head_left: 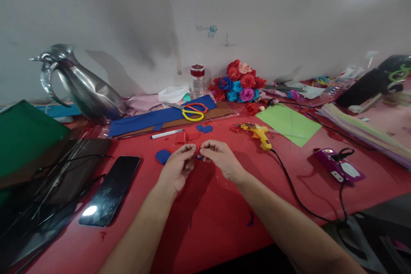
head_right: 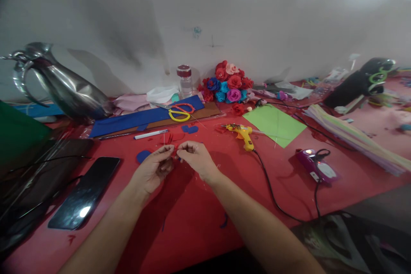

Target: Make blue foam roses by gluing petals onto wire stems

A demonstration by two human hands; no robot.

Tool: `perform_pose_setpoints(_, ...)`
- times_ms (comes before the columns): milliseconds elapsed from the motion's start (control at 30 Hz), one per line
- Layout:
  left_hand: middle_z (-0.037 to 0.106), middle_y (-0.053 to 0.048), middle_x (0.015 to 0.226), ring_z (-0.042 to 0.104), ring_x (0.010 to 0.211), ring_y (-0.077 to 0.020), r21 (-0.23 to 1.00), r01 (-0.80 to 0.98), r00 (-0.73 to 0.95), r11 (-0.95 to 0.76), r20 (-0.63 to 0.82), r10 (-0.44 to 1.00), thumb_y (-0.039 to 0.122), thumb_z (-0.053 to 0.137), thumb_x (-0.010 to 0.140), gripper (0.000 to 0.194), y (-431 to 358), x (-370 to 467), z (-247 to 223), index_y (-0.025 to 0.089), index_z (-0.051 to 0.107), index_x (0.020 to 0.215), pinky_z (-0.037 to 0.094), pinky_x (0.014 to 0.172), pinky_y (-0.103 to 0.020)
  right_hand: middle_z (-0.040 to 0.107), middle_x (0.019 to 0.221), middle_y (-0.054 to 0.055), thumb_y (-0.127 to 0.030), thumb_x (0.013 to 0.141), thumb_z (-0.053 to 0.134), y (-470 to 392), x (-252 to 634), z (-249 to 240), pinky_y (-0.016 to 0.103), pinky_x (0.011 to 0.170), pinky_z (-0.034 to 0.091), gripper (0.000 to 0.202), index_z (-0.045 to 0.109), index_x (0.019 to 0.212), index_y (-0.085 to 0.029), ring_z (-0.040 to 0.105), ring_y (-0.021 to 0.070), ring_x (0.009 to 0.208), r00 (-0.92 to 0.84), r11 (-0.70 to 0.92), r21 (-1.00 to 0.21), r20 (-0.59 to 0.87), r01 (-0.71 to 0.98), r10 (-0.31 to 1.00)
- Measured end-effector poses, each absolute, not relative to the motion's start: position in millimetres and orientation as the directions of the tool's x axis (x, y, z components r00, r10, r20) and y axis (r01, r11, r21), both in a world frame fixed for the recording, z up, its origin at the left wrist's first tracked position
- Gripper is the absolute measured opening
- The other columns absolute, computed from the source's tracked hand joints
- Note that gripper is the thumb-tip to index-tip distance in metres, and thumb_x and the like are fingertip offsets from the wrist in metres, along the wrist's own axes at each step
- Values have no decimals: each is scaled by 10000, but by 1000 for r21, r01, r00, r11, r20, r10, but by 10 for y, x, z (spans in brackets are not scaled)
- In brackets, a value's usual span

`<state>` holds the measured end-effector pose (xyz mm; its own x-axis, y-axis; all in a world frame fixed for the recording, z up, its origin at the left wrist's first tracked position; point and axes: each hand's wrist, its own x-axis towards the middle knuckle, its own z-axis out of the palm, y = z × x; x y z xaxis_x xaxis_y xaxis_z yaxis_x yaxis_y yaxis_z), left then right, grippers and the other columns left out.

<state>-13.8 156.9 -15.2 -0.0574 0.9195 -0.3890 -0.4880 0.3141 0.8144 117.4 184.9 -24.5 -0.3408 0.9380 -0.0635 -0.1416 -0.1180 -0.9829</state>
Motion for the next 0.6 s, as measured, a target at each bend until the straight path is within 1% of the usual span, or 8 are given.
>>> perform_pose_setpoints(100, 523, 68, 517, 302, 378, -23, 848, -442, -104, 294, -374, 922, 199, 761, 486, 268, 1567, -131, -161, 168, 620, 711, 197, 409, -181, 635, 619, -17, -284, 658, 619, 1856, 1172, -251, 244, 587, 404, 107, 616, 675, -178, 523, 97, 562, -344, -125, -983, -71, -136, 936)
perform_pose_setpoints(167, 537, 55, 526, 308, 394, -26, 870, -400, -122, 288, -362, 924, 220, 754, 492, 237, 1564, -128, -157, 159, 637, 690, 199, 420, -190, 634, 615, -15, -288, 657, 613, 1859, 1176, -257, 243, 589, 408, 113, 616, 682, -178, 534, 101, 571, -336, -125, -984, -75, -130, 939)
perform_pose_setpoints(233, 489, 60, 476, 295, 400, -35, 895, -351, -148, 274, -342, 928, 271, 752, 517, 199, 1556, -121, -139, 153, 643, 634, 184, 424, -205, 631, 614, -15, -286, 657, 603, 1860, 1181, -263, 241, 591, 412, 114, 613, 692, -178, 542, 106, 580, -324, -120, -987, -78, -111, 943)
perform_pose_setpoints(300, 436, 69, 436, 274, 406, -42, 924, -294, -182, 245, -306, 935, 318, 757, 535, 207, 1543, -111, -114, 151, 653, 599, 165, 430, -220, 623, 616, -19, -277, 650, 594, 1859, 1184, -267, 239, 593, 415, 105, 605, 693, -182, 545, 108, 587, -305, -102, -992, -73, -79, 950)
perform_pose_setpoints(367, 474, 59, 455, 274, 419, -44, 942, -252, -211, 222, -278, 937, 326, 768, 525, 216, 1533, -102, -93, 149, 678, 610, 165, 442, -227, 608, 619, -26, -271, 642, 583, 1859, 1186, -271, 236, 592, 413, 98, 596, 689, -187, 540, 109, 593, -289, -71, -997, -56, -42, 956)
perform_pose_setpoints(433, 530, 46, 495, 289, 430, -44, 946, -241, -247, 216, -275, 929, 308, 773, 505, 217, 1533, -103, -88, 150, 694, 631, 176, 451, -229, 588, 611, -34, -272, 637, 567, 1863, 1191, -276, 233, 585, 404, 96, 585, 685, -190, 525, 109, 588, -286, -37, -999, -34, -4, 958)
perform_pose_setpoints(467, 532, 47, 495, 295, 430, -46, 946, -244, -265, 215, -278, 923, 303, 770, 502, 212, 1539, -108, -92, 152, 694, 631, 179, 451, -230, 579, 607, -36, -274, 638, 557, 1868, 1197, -280, 232, 582, 398, 97, 579, 683, -191, 516, 110, 583, -283, -22, -1000, -26, 20, 959)
perform_pose_setpoints(600, 490, 61, 456, 294, 408, -47, 937, -280, -299, 209, -291, 909, 290, 745, 520, 179, 1582, -157, -134, 159, 658, 605, 167, 433, -231, 557, 592, -40, -261, 646, 524, 1925, 1263, -290, 235, 575, 376, 72, 548, 661, -195, 503, 115, 573, -196, 23, -984, -13, 179, 980)
